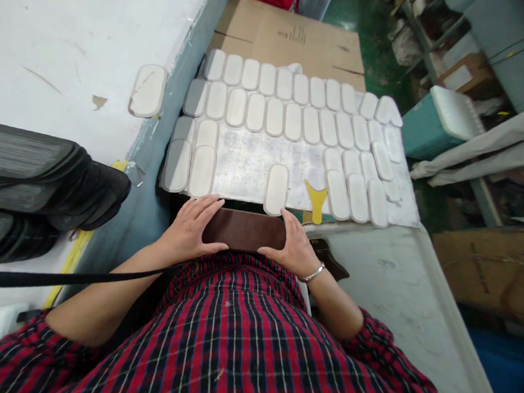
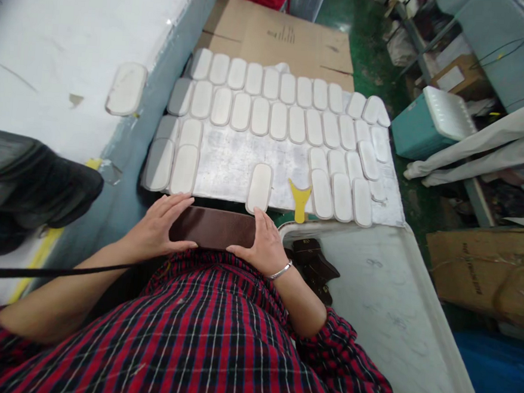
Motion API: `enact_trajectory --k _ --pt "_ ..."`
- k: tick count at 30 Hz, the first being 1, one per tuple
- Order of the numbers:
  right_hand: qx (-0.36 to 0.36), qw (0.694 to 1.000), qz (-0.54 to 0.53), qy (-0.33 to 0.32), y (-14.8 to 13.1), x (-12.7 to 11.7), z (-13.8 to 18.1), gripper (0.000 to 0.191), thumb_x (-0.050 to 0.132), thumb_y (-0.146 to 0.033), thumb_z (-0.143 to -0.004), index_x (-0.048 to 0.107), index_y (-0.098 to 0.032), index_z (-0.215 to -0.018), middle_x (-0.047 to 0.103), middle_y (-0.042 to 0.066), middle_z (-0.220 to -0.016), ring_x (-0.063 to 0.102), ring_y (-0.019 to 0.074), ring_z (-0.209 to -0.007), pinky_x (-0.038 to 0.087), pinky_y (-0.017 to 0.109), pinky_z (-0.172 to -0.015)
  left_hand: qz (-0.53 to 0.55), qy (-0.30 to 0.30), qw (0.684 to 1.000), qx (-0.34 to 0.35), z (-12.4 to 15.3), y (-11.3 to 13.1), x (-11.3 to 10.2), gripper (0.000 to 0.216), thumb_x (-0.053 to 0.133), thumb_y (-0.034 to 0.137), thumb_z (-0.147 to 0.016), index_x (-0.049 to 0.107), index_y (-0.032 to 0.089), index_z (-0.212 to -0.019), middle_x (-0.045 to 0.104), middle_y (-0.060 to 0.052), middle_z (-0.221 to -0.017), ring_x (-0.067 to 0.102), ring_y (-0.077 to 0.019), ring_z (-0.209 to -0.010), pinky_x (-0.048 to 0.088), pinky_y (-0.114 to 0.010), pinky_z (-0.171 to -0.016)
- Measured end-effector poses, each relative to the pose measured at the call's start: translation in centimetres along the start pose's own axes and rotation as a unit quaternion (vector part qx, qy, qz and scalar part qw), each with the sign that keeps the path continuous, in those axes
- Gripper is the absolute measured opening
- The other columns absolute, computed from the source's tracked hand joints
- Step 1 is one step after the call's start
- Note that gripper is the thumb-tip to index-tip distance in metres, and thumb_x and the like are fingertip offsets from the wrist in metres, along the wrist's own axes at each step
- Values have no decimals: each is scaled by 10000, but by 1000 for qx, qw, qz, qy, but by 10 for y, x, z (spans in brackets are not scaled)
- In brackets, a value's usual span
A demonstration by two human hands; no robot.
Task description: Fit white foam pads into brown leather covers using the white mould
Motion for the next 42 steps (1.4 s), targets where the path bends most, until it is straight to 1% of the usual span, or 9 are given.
enact_trajectory --k 7,12,17,23,31,35,37,39,42 --pt "-16 996 1 -83 -7 13 -27 1006 655 -673 -532 342 -109 -1305 479 188 -1213 455 301 -1131 350 465 -966 -18 -100 995 -9 -23 -11 17 955 537 720 -595 356 125 -1320 501 -168 -1255 443 -298 -1165 167 -501 -1043" --pt "-1 993 -10 -116 -3 18 -34 886 650 -656 -561 416 -136 -1238 509 149 -1168 490 271 -1076 385 424 -929 -2 -141 990 10 -38 -10 24 830 518 724 -611 506 129 -1188 606 -137 -1096 542 -275 -1028 199 -473 -1026" --pt "37 991 -22 -127 1 20 -41 683 653 -604 -612 492 -181 -1123 549 100 -1065 526 239 -977 413 386 -853 7 -178 984 28 -55 -3 36 705 539 696 -631 575 139 -1062 640 -102 -953 577 -251 -917 275 -437 -978" --pt "66 990 -27 -123 6 24 -49 515 632 -589 -656 535 -191 -968 568 59 -932 538 206 -860 415 336 -760 13 -197 980 26 -63 -4 43 538 497 668 -698 627 173 -863 642 -55 -796 579 -212 -774 368 -376 -826" --pt "57 991 -21 -122 3 25 -55 366 548 -566 -755 535 -205 -816 560 16 -781 521 164 -723 379 280 -643 11 -183 983 22 -66 -8 44 497 408 615 -794 674 199 -851 675 -43 -766 587 -206 -731 384 -338 -725" --pt "55 990 -28 -127 6 26 -60 338 493 -537 -805 553 -206 -769 565 5 -720 522 151 -669 387 275 -627 135 -189 972 -38 -63 -25 44 455 380 542 -842 690 212 -888 694 -32 -870 613 -190 -795 425 -291 -735" --pt "35 991 -30 -122 6 22 -59 313 429 -480 -860 574 -208 -799 590 20 -764 545 160 -720 417 288 -679 218 -185 954 -93 -51 -45 43 432 382 510 -851 676 208 -948 686 -23 -957 615 -184 -871 441 -273 -786" --pt "11 997 6 -74 3 9 -53 309 383 -422 -892 584 -194 -945 609 71 -924 553 196 -880 423 335 -804 285 -164 932 -149 -30 -68 39 430 410 491 -845 633 189 -1053 654 -36 -1068 591 -194 -977 428 -290 -874" --pt "-57 993 104 -8 -16 -5 -32 516 431 -461 -857 440 -123 -1246 464 163 -1266 385 280 -1197 282 450 -1012 390 -134 889 -197 10 -89 41 475 448 454 -841 515 172 -1216 557 -66 -1231 511 -210 -1123 377 -342 -971"
Point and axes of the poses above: each hand's wrist, its own z-axis away from the middle knuckle, its own x-axis out of the palm, y = z × x, the point moved 10 cm from there along -z, towards the middle knuckle
